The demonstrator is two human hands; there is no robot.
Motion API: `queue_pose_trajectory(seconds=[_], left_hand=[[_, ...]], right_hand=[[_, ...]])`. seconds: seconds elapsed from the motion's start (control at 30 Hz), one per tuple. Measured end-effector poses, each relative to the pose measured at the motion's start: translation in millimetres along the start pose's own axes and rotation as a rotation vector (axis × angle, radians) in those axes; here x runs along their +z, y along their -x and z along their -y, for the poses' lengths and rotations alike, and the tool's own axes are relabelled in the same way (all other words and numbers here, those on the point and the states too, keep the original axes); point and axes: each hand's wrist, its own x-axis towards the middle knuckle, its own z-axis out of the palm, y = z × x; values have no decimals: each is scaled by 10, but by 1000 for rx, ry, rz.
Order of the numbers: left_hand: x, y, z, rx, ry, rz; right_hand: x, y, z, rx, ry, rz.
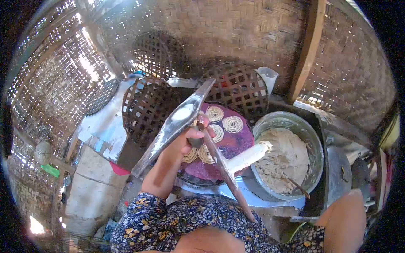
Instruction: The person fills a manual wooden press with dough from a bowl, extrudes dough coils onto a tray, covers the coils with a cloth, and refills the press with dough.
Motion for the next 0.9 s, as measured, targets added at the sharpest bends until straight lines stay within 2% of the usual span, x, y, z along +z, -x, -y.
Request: queue_pose_trajectory(seconds=[0.07,0.13,0.17,0.23,0.3,0.4,0.57,0.7,0.8,0.83,0.87,0.9], left_hand=[[26,49,40,-88,10,-42],[-62,-19,61,-55,59,53],[-58,0,117,88,52,135],[-53,20,122,114,28,146],[-26,34,2,-115,-8,4],[-9,29,26,-42,10,4],[-24,40,-4,-67,38,2],[-41,4,38,44,27,53],[1,78,22,-51,15,-59],[-26,66,9,-93,-10,-7],[-65,26,26,-45,8,48],[-59,35,7,-45,-13,13]], right_hand=[[-40,-30,7,-3,11,3],[-36,-102,2,-23,17,-26],[-42,-100,3,-28,16,-31],[-46,-132,3,-40,16,-48],[-56,-134,-4,-44,11,-50],[-64,-114,-10,-46,12,-50],[-34,-78,-12,-44,-1,-32],[-42,29,-2,-40,-9,-31],[-78,-17,11,-47,6,-39],[-83,-58,15,-45,3,-43],[-85,-93,12,-56,4,-52],[-88,-122,5,-58,4,-56]])
